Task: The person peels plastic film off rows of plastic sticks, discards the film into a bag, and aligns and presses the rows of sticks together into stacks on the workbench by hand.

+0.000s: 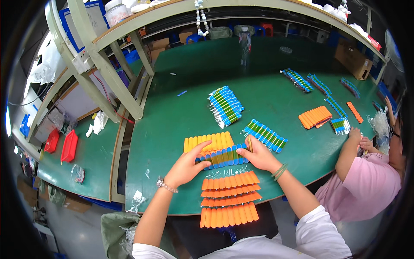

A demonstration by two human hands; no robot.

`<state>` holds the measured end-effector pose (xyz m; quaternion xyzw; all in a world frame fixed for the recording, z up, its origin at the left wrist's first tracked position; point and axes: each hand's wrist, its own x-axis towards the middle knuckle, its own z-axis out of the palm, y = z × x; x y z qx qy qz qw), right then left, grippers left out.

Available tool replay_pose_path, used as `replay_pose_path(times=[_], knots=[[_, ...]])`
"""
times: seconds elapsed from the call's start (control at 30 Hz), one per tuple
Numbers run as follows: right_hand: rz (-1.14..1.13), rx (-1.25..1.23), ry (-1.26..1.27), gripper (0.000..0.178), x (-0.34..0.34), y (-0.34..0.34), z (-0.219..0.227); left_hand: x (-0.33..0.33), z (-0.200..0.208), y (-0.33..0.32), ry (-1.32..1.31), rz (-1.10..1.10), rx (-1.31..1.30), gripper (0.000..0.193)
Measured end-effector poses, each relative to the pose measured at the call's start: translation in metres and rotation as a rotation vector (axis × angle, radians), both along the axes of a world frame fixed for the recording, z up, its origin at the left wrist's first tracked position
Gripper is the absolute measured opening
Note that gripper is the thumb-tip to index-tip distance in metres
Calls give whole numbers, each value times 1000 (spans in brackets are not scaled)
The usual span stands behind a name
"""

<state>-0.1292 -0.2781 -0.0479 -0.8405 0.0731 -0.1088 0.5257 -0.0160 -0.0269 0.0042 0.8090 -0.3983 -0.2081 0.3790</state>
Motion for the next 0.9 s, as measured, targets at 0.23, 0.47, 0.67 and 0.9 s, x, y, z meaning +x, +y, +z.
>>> replay_pose_path(times=[0.23, 0.47, 0.67, 0.9], knots=[[-6, -29, -11, 39, -1, 3, 2, -14, -37, 11, -326, 55, -152, 64], [-11, -16, -52, 38, -3, 1, -2, -15, -23, 1, -353, 31, -170, 57], [-9, 2, -12, 38, -1, 1, -3, -2, -35, 4, 30, 224, -291, 50], [9, -34, -11, 39, -2, 1, 6, -16, -12, -11, 36, 223, -184, 54]])
